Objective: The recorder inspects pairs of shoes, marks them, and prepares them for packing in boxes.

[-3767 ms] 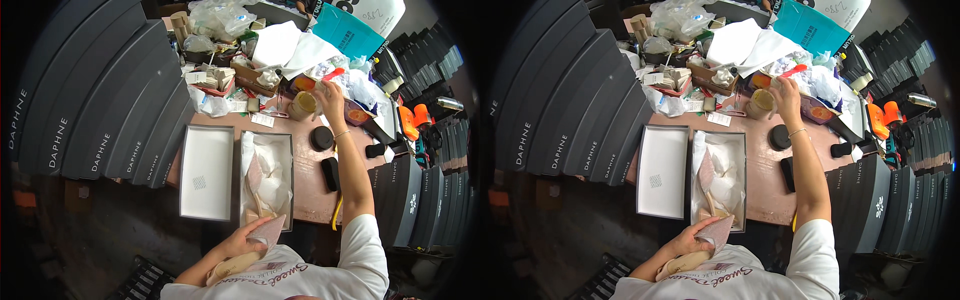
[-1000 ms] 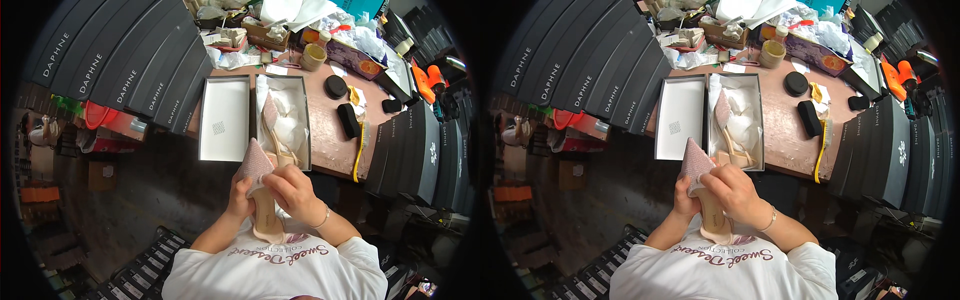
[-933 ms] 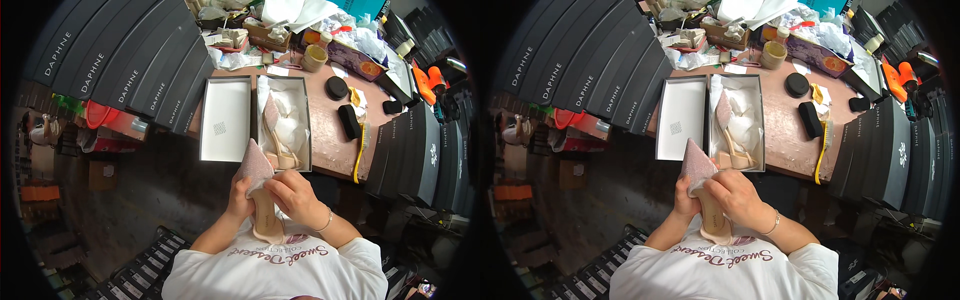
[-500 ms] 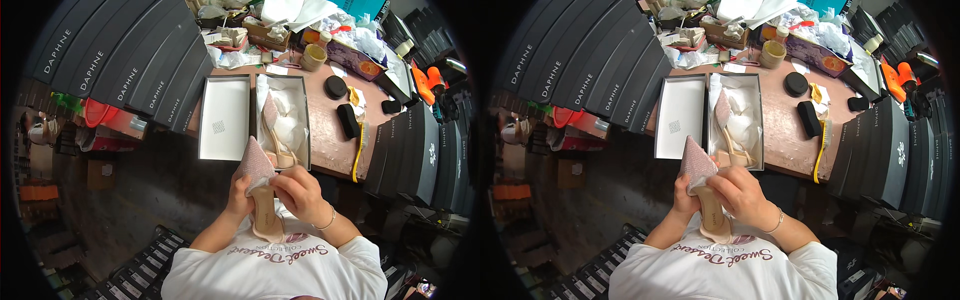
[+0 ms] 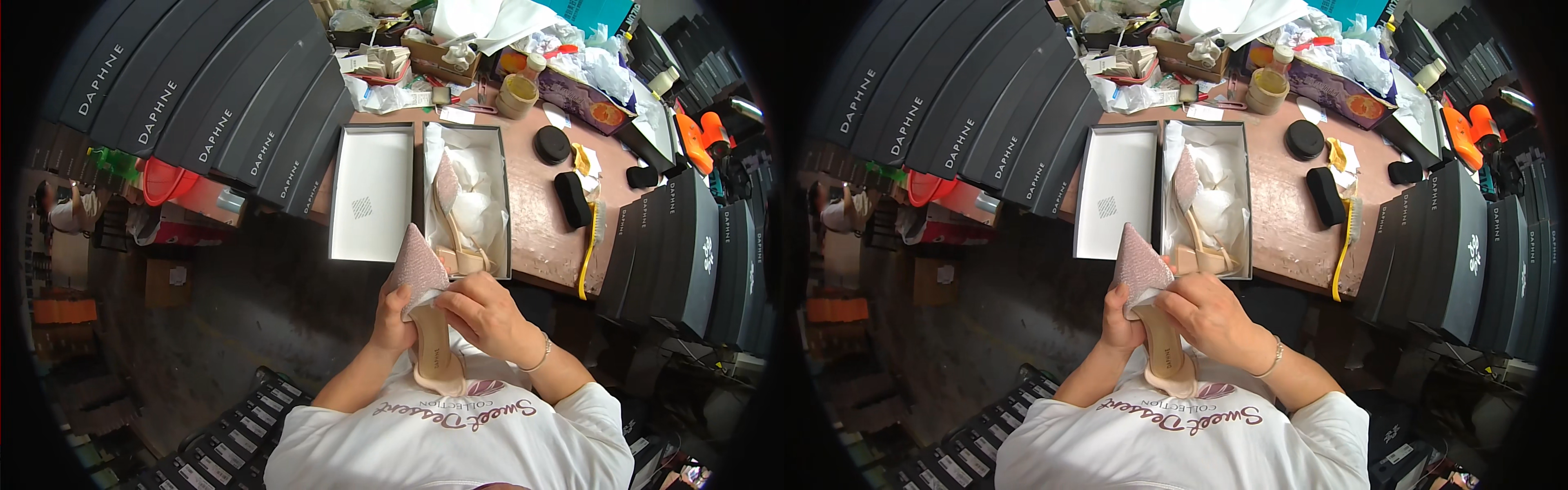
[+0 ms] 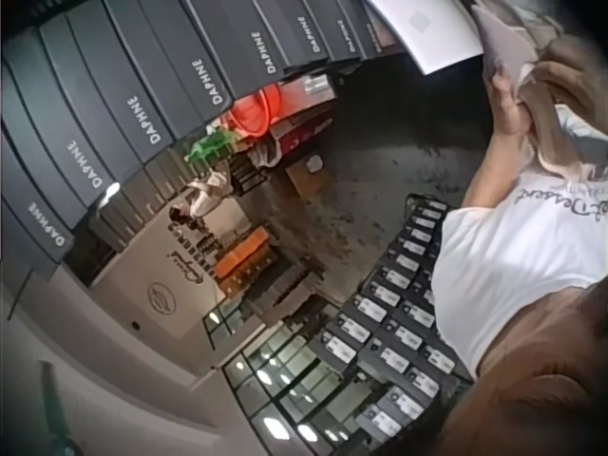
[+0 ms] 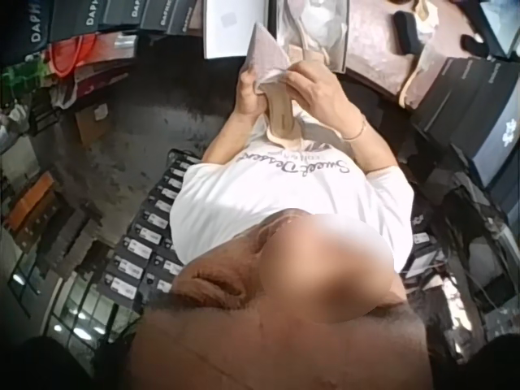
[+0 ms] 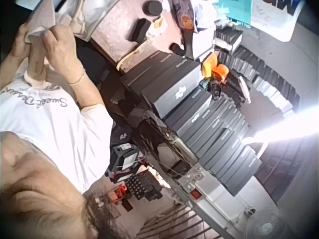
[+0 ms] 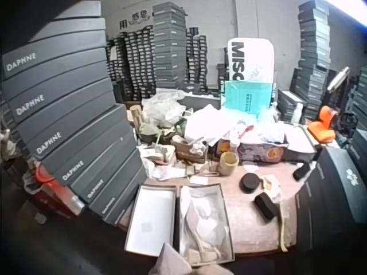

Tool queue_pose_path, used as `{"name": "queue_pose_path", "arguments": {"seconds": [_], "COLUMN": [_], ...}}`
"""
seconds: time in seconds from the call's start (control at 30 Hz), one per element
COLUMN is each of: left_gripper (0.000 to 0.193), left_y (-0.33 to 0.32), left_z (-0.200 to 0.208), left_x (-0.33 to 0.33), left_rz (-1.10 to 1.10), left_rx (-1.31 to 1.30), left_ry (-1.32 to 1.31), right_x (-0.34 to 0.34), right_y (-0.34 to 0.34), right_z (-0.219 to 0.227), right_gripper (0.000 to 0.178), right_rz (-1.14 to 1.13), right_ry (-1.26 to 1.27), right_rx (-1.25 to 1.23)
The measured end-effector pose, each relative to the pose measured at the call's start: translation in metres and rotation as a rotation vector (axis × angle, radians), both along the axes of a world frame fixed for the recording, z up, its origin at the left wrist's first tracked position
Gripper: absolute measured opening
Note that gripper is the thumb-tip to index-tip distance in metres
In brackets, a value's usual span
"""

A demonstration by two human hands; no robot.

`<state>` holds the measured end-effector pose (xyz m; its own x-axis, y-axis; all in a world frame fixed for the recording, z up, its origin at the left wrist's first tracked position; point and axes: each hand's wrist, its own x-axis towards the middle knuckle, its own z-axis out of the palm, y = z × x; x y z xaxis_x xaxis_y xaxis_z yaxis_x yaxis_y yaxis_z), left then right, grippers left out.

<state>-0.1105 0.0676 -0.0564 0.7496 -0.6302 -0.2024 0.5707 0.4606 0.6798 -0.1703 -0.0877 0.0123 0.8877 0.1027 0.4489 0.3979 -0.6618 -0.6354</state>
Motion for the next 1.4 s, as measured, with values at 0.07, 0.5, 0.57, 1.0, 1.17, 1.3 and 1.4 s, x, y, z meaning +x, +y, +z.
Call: {"name": "queue_pose_path", "arguments": {"seconds": [0.07, 0.5, 0.57, 1.0, 1.17, 1.3, 1.4], "left_gripper": [0.078, 0.076, 0.077, 0.080, 0.079, 0.077, 0.068], "left_y": [-0.001, 0.000, 0.001, 0.001, 0.000, 0.001, -0.001], "left_z": [0.005, 0.004, 0.001, 0.003, 0.006, 0.007, 0.007], "left_x": [0.001, -0.003, -0.002, 0.001, -0.001, 0.000, 0.000], "left_rz": [-0.015, -0.031, -0.029, -0.011, -0.029, -0.005, -0.052], "left_rx": [-0.027, -0.004, 0.002, -0.023, 0.027, -0.005, -0.102], "left_ry": [-0.014, 0.002, 0.010, -0.019, 0.017, -0.016, 0.068], "right_x": [-0.004, 0.009, 0.008, 0.009, 0.013, 0.012, 0.015], "right_y": [-0.001, -0.004, -0.006, -0.017, -0.012, -0.019, -0.011], "right_z": [-0.001, 0.008, 0.006, 0.005, 0.012, 0.011, 0.017], "right_gripper": [0.028, 0.028, 0.028, 0.030, 0.029, 0.030, 0.029], "right_rz": [-0.019, 0.008, 0.020, 0.061, 0.081, 0.052, 0.085], "right_ry": [-0.003, -0.085, -0.044, -0.052, -0.038, -0.020, -0.075], "right_rx": [0.071, -0.054, -0.109, -0.164, -0.212, -0.171, -0.167]}}
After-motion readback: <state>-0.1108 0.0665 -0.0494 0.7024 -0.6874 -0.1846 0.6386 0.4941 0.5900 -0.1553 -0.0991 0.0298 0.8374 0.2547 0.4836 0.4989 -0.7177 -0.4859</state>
